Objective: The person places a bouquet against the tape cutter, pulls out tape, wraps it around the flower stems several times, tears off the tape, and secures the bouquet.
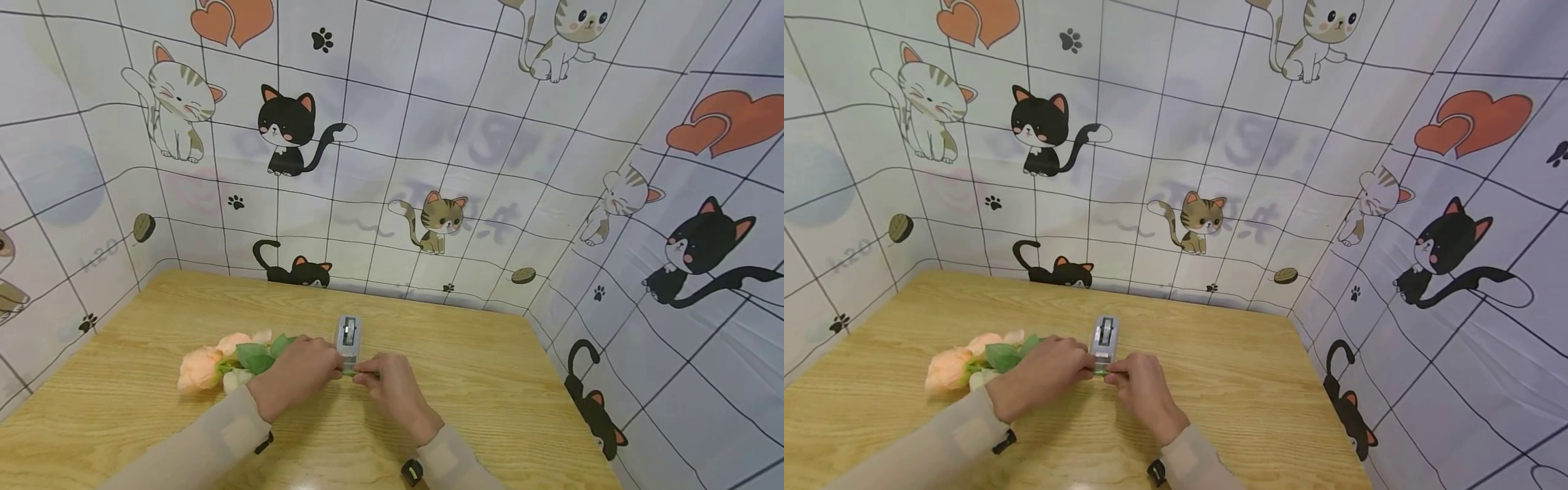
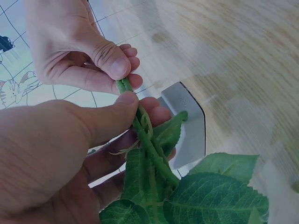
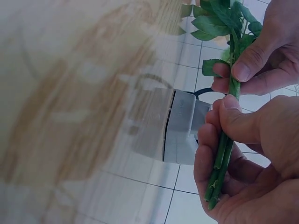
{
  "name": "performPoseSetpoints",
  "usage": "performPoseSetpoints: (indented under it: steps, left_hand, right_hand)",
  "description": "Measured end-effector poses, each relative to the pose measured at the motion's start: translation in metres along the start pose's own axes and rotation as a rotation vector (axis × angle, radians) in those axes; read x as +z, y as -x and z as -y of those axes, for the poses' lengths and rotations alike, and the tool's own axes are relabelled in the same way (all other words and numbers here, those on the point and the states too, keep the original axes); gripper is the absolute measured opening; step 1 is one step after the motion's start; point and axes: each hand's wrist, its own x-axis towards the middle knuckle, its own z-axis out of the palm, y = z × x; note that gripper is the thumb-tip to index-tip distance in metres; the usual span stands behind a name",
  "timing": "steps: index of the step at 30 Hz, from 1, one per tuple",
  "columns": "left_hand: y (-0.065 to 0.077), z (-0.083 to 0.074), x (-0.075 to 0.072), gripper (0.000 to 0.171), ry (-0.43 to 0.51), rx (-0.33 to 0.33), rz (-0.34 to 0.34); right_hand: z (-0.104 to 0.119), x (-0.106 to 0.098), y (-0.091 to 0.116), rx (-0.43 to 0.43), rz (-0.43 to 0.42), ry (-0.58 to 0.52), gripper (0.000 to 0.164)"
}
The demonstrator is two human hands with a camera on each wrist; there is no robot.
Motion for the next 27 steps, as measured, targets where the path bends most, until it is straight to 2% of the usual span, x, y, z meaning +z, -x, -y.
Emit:
performPoseSetpoints:
  steps: [8, 15, 22, 27]
  left_hand:
    - [0.002, 0.004, 0.005, 0.015, -0.055, 0.034, -0.054]
    - [0.004, 0.005, 0.01, 0.013, -0.116, 0.043, -0.066]
    - [0.005, 0.005, 0.017, 0.015, -0.218, 0.06, -0.113]
    - [0.007, 0.003, 0.021, 0.012, -0.297, 0.076, -0.128]
  right_hand:
    - [0.002, 0.0, -0.001, 0.01, 0.021, -0.001, 0.012]
    - [0.004, -0.008, -0.006, 0.047, 0.109, -0.021, 0.015]
    - [0.009, -0.021, -0.015, 0.047, 0.164, 0.053, 0.021]
    - [0.011, -0.023, -0.018, 0.045, 0.25, 0.073, 0.024]
